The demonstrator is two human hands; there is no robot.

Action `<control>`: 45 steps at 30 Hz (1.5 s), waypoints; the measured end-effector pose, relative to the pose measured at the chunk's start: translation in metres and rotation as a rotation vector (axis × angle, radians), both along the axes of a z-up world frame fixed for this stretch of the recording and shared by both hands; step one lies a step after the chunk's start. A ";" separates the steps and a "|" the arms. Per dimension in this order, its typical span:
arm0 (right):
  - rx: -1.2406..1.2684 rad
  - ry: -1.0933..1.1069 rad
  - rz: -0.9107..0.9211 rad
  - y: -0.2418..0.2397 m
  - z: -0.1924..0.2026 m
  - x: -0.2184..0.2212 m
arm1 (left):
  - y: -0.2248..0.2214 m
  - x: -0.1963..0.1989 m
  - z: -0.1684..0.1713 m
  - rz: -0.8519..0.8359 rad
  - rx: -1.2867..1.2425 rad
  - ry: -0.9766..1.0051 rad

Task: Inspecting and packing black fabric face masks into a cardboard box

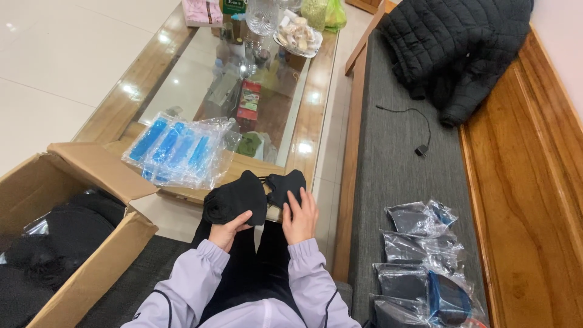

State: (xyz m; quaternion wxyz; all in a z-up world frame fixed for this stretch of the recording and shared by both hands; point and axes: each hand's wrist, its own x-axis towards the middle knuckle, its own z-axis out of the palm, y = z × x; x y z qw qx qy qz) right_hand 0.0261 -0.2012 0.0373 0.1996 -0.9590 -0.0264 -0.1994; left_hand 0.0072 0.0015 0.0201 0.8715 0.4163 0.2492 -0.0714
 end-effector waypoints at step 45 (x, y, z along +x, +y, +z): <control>0.390 -0.009 0.261 0.056 0.070 -0.002 | 0.000 -0.005 0.002 -0.117 0.112 -0.023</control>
